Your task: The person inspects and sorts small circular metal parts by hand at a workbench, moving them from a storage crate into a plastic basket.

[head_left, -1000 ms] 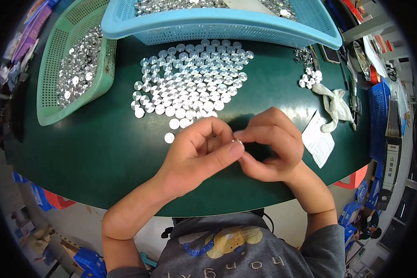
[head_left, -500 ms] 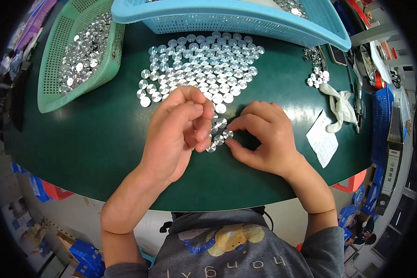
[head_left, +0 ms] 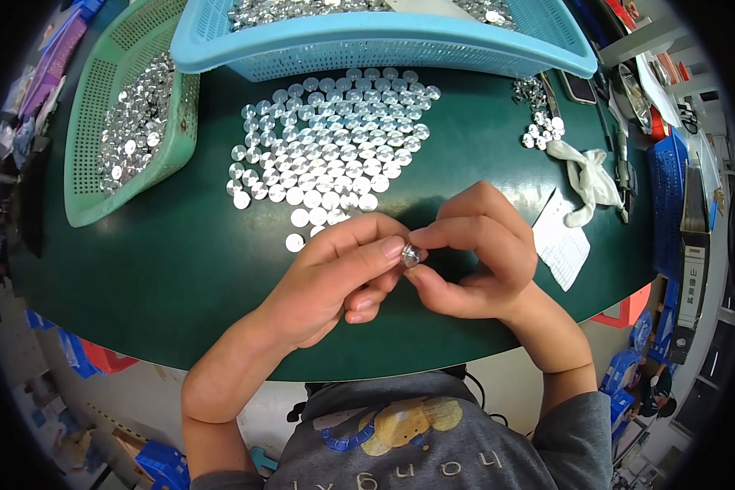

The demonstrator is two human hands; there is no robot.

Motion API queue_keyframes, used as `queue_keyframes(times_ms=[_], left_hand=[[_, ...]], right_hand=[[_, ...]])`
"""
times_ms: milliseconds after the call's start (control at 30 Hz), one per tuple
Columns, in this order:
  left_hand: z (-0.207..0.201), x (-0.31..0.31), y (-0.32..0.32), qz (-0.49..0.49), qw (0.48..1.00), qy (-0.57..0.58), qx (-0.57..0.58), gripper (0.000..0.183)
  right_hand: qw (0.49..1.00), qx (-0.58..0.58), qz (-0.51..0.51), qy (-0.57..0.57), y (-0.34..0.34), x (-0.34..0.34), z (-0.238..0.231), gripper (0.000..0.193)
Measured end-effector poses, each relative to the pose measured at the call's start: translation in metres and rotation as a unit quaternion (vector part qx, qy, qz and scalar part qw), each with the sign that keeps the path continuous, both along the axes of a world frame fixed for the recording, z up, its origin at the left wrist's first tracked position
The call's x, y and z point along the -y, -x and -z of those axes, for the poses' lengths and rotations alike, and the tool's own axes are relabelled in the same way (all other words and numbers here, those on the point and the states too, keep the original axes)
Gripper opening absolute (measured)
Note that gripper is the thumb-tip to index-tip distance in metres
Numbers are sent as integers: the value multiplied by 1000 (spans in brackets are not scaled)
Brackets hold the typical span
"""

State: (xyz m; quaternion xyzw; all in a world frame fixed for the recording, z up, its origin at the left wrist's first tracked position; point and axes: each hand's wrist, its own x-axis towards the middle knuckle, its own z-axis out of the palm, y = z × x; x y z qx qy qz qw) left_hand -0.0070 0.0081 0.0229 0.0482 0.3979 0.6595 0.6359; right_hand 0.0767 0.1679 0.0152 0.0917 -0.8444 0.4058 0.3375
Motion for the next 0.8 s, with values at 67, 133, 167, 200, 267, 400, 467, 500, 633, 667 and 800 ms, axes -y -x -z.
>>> queue_keyframes(times_ms=[67,133,167,200,267,400,467,500,633,667,800], left_hand=[[-1,0,-1,-2,1000,-12,8,18],[-1,0,-2,-8,1000,-8,15,18],[0,0,-2,-8,1000,-8,15,18],[0,-1,-2,-6,1000,-9,15,18],[-1,-1,-2,-3,1000,-11,15,19],[0,-1,-2,-3,1000,-12,6,19],[0,-2,-3,-3,1000,-16,2,19],[-1,-2,-3,-6,1000,-17,-9,19],[-2,-2,-3,-14,1000,-17,-8,19],[-1,-2,-3,-14,1000,-18,-8,19],[0,0,-3,-24,999,-20,20,19]], right_hand=[[1000,-4,0,-2,0,0,0,24],[1000,-7,-3,1,0,0,1,23],[1000,-8,-3,1,0,0,2,23],[1000,-8,-2,-2,0,0,1,23],[1000,-9,0,-4,0,-1,1,23],[1000,-8,2,-6,0,-1,1,24],[1000,-9,2,-6,0,-1,2,24],[1000,-8,3,-3,0,0,1,24],[1000,-13,4,2,1,1,1,23],[1000,-13,4,1,1,0,1,23],[1000,-9,-2,-3,1,-2,1,23]])
